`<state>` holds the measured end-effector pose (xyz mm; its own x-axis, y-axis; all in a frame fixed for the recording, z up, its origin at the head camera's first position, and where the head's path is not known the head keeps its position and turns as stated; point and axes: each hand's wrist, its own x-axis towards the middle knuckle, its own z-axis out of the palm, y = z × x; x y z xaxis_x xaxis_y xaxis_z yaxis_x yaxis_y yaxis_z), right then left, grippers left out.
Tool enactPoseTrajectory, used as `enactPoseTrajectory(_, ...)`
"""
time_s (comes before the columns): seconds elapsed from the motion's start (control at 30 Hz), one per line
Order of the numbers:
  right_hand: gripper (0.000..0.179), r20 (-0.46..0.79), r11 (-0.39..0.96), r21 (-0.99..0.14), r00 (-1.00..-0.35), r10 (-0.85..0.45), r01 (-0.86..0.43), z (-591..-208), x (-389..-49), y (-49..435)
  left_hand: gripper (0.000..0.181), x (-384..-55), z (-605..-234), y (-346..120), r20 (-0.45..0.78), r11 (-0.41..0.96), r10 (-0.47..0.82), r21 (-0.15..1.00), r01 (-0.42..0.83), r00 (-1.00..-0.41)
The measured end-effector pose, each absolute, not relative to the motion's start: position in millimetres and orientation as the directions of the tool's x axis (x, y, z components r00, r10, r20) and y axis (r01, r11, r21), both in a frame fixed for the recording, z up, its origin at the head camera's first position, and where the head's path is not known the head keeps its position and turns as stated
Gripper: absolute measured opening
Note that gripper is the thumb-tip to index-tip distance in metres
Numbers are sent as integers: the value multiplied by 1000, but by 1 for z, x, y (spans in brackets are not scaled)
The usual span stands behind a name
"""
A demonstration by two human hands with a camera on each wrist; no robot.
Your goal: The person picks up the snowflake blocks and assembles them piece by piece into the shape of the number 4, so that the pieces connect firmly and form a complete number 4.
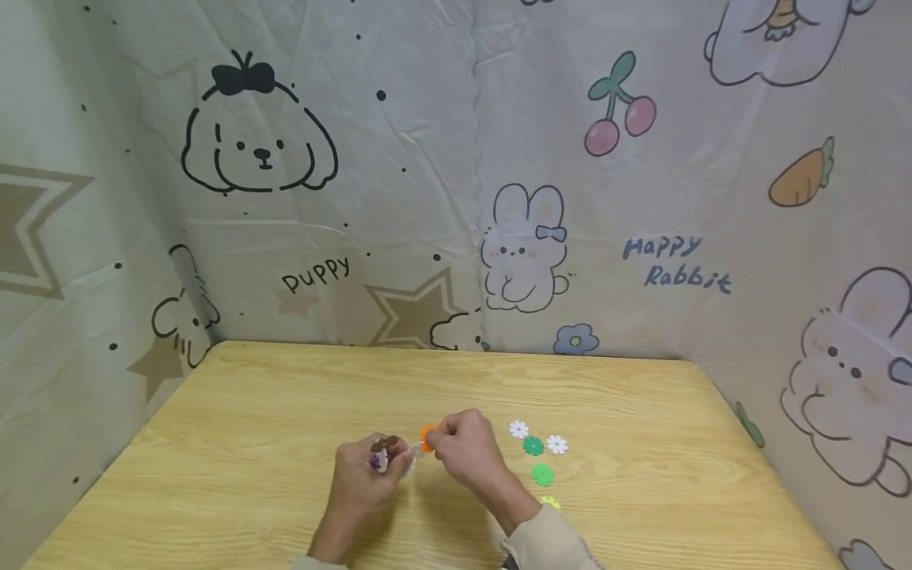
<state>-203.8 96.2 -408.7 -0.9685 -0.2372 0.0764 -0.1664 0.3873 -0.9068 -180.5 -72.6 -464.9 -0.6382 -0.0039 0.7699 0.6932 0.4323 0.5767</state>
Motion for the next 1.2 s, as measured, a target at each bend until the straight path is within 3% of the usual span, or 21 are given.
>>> enactPoseTrajectory(0.33, 17, 9, 383, -915, -955, -297, -128, -406, -206, 107, 15, -180, -462, -76, 710, 417, 35, 629, 656, -703)
enactPoseTrajectory(0.7, 19, 5, 392, -910, -948, -319, -137, -397, -211, 127, 17, -180, -462, -85, 688, 452, -21, 654, 607, -725)
enactPoseTrajectory(1.03, 19, -12, 438, -891, -957, -289, -121, -400, -223, 148, 18, -181, -464, -86, 756, 429, -17, 597, 678, -655)
enactPoseTrajectory(1.2, 19, -18, 463, -880, -967, -254, -105, -402, -227, 163, 12, -182, -464, -85, 751, 413, -12, 605, 681, -660)
